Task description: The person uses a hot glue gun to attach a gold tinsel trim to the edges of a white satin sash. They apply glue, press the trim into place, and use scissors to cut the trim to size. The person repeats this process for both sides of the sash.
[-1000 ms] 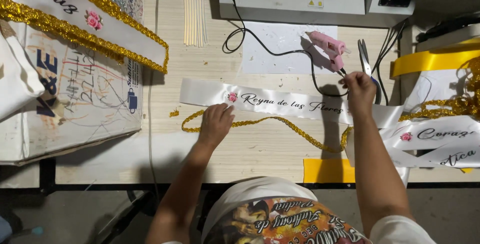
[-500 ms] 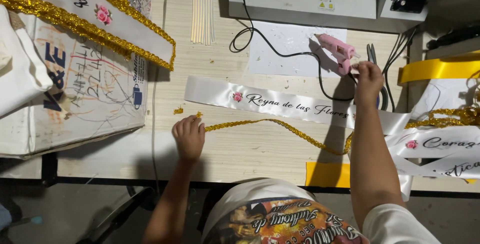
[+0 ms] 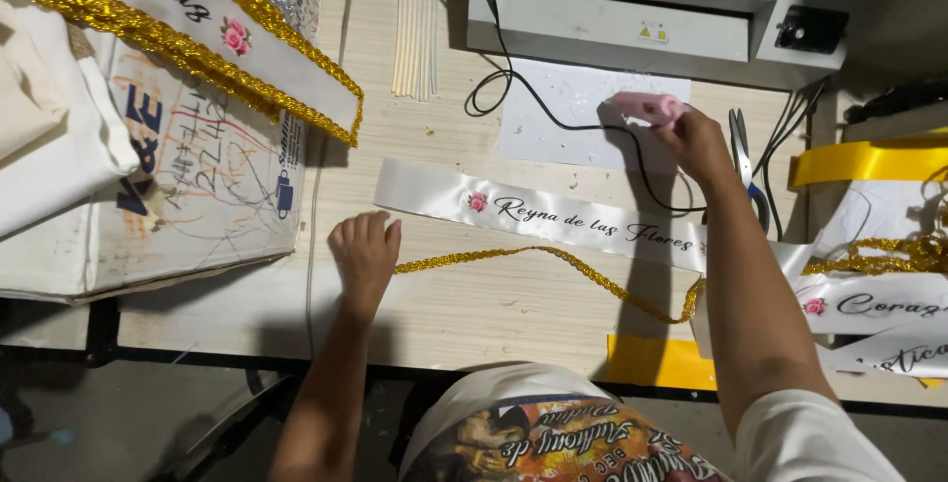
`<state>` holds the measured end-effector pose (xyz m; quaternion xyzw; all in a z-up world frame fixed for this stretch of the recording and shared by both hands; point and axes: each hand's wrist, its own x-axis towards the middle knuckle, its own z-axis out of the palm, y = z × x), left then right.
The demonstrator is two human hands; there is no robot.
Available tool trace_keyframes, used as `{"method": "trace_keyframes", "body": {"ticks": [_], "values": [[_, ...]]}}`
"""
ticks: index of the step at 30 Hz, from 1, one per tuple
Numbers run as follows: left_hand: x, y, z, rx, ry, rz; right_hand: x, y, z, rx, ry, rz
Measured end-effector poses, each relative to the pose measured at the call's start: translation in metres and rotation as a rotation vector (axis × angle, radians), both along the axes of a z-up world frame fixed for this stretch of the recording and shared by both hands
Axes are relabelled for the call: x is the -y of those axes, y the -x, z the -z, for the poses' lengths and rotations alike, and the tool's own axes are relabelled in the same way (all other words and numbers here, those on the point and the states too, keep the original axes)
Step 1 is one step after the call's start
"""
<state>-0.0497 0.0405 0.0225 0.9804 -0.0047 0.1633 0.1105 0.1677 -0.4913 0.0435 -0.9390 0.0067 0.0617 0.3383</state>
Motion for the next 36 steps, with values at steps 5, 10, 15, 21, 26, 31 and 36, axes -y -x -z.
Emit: {"method": "trace_keyframes", "body": {"ticks": [5,10,15,21,26,31,36], "values": [[0.002,-0.032,0.004,0.082,0.019,0.013,-0.043,-0.013,-0.044,-0.026,0.249,-0.123],[-0.007,-0.055,-0.002,0.044,0.116,0.106,-0.036,-0.021,-0.045,-0.166,0.094,0.063],[-0.016,-0.059,0.008,-0.002,0.203,0.146,0.036,-0.002,-0.069,-0.025,-0.793,0.209],[-0.018,-0.060,0.012,0.011,0.228,0.146,0.095,0.023,-0.114,0.193,-1.012,0.115],[-0.027,-0.064,0.021,0.018,0.302,0.161,0.034,0.045,-0.142,0.035,-1.089,-0.003],[-0.052,-0.068,0.025,0.009,0.456,0.187,-0.064,0.034,-0.112,-0.355,-0.715,-0.161],[-0.068,-0.080,0.038,-0.131,0.525,0.216,-0.167,0.026,-0.076,-0.517,-0.617,-0.284]]}}
